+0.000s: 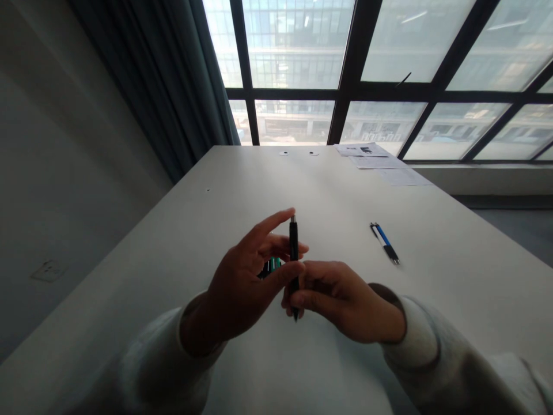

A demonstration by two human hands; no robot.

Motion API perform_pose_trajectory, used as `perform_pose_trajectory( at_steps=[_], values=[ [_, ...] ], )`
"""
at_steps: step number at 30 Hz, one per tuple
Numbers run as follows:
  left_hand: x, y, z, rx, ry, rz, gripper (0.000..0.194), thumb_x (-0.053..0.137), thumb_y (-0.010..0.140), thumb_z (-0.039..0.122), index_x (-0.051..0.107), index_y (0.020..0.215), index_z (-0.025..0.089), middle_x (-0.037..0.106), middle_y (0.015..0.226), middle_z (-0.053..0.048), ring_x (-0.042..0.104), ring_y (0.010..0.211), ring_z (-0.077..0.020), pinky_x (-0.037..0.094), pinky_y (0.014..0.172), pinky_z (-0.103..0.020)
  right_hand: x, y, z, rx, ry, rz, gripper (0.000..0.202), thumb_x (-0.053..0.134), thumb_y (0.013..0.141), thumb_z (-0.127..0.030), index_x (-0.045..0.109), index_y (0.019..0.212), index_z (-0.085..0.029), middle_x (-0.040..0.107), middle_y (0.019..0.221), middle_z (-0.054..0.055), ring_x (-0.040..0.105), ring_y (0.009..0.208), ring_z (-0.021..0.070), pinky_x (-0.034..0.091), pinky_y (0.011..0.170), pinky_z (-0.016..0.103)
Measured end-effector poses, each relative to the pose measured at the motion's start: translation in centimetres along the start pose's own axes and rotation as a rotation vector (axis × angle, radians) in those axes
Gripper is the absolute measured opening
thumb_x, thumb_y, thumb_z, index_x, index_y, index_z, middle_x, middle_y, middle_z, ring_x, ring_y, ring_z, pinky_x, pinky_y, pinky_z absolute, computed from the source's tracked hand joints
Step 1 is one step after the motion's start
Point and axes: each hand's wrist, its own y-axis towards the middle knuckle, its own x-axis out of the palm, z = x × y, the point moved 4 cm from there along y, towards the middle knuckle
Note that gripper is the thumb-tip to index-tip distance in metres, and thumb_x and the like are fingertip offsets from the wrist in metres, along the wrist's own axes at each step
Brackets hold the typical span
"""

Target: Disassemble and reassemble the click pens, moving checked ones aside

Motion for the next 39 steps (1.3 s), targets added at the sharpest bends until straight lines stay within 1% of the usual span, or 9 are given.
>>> perform_pose_trajectory(
  at_steps=[3, 7, 10, 14, 21, 27, 33, 36, 39],
  values=[
    [-0.1, -0.2, -0.1, 0.017, 0.037, 0.003, 0.062, 0.075, 0.081, 0.022, 0.05, 0.138, 0.026, 0.075, 0.096, -0.006, 0.072, 0.089, -0.0206, 0.062, 0.08, -0.032, 0.3, 0.2, 0.0, 0.007, 0.089, -0.033, 0.027, 0.064, 0.092, -0.039, 0.067, 0.093, -0.011, 0.066, 0.085, 0.008, 0.06, 0.075, 0.015, 0.053, 0.072, 0.031],
    [-0.1, -0.3, -0.3, -0.001, 0.037, 0.01, 0.053, 0.076, 0.08, 0.02, 0.056, 0.129, 0.025, 0.073, 0.09, -0.004, 0.072, 0.087, -0.0188, 0.062, 0.078, -0.029, 0.5, 0.2, -0.2, 0.008, 0.08, -0.059, 0.026, 0.062, 0.093, -0.037, 0.067, 0.093, -0.012, 0.067, 0.087, 0.008, 0.061, 0.077, 0.0153, 0.053, 0.073, 0.032],
    [-0.1, -0.2, -0.5, -0.01, 0.022, 0.011, 0.054, 0.076, 0.079, 0.019, 0.055, 0.129, 0.025, 0.073, 0.093, -0.004, 0.072, 0.088, -0.0189, 0.061, 0.079, -0.03, 0.4, 0.2, 0.0, 0.013, 0.084, -0.036, 0.026, 0.063, 0.092, -0.037, 0.066, 0.09, -0.012, 0.068, 0.086, 0.008, 0.061, 0.075, 0.015, 0.053, 0.072, 0.032],
    [-0.1, -0.2, -0.7, -0.007, -0.007, 0.003, 0.064, 0.075, 0.081, 0.02, 0.048, 0.138, 0.025, 0.072, 0.1, -0.007, 0.071, 0.089, -0.0193, 0.061, 0.081, -0.031, 0.1, 0.1, 0.4, 0.019, 0.086, 0.0, 0.025, 0.065, 0.091, -0.036, 0.065, 0.088, -0.011, 0.069, 0.083, 0.009, 0.061, 0.072, 0.015, 0.052, 0.069, 0.032],
    [-0.2, -0.2, -0.6, -0.037, -0.005, 0.005, 0.053, 0.074, 0.082, 0.021, 0.053, 0.13, 0.025, 0.072, 0.097, -0.005, 0.071, 0.09, -0.0185, 0.061, 0.079, -0.029, 0.2, 0.0, 0.6, 0.046, 0.084, 0.006, 0.025, 0.067, 0.09, -0.036, 0.065, 0.087, -0.011, 0.067, 0.081, 0.007, 0.062, 0.072, 0.0149, 0.053, 0.069, 0.031],
    [0.1, 0.0, -1.4, -0.032, 0.021, 0.006, 0.066, 0.072, 0.085, 0.026, 0.043, 0.143, 0.026, 0.072, 0.108, -0.01, 0.071, 0.097, -0.0223, 0.061, 0.084, -0.034, -0.9, 0.2, 0.7, -0.049, -0.035, 0.237, 0.016, 0.072, 0.085, -0.027, 0.062, 0.092, -0.017, 0.059, 0.074, -0.001, 0.055, 0.066, 0.011, 0.049, 0.061, 0.025],
    [0.3, 0.2, -2.7, -0.104, 0.16, 0.035, 0.066, 0.069, 0.087, 0.033, 0.039, 0.146, 0.027, 0.067, 0.122, -0.011, 0.068, 0.1, -0.0215, 0.058, 0.086, -0.035, -1.3, 0.2, 0.7, -0.036, -0.049, 0.338, 0.024, 0.074, 0.083, -0.029, 0.06, 0.099, -0.018, 0.06, 0.074, -0.001, 0.058, 0.065, 0.0129, 0.051, 0.061, 0.028],
    [0.3, 0.5, -3.5, -0.107, 0.236, 0.103, 0.072, 0.07, 0.086, 0.038, 0.034, 0.147, 0.028, 0.051, 0.141, -0.013, 0.065, 0.103, -0.0206, 0.058, 0.083, -0.034, -2.9, 0.3, 0.9, -0.043, -0.294, 0.4, 0.02, 0.071, 0.084, -0.029, 0.062, 0.098, -0.018, 0.063, 0.074, 0.0, 0.059, 0.065, 0.0136, 0.05, 0.061, 0.028],
    [1.1, 0.1, -4.1, -0.131, 0.273, 0.145, 0.067, 0.066, 0.087, 0.041, 0.036, 0.144, 0.025, 0.048, 0.14, -0.013, 0.064, 0.099, -0.0185, 0.056, 0.08, -0.033, -6.5, -0.4, 1.9, -0.029, -0.622, 0.525, 0.014, 0.07, 0.084, -0.028, 0.064, 0.091, -0.018, 0.067, 0.074, 0.002, 0.061, 0.065, 0.015, 0.05, 0.064, 0.029]
  ],
)
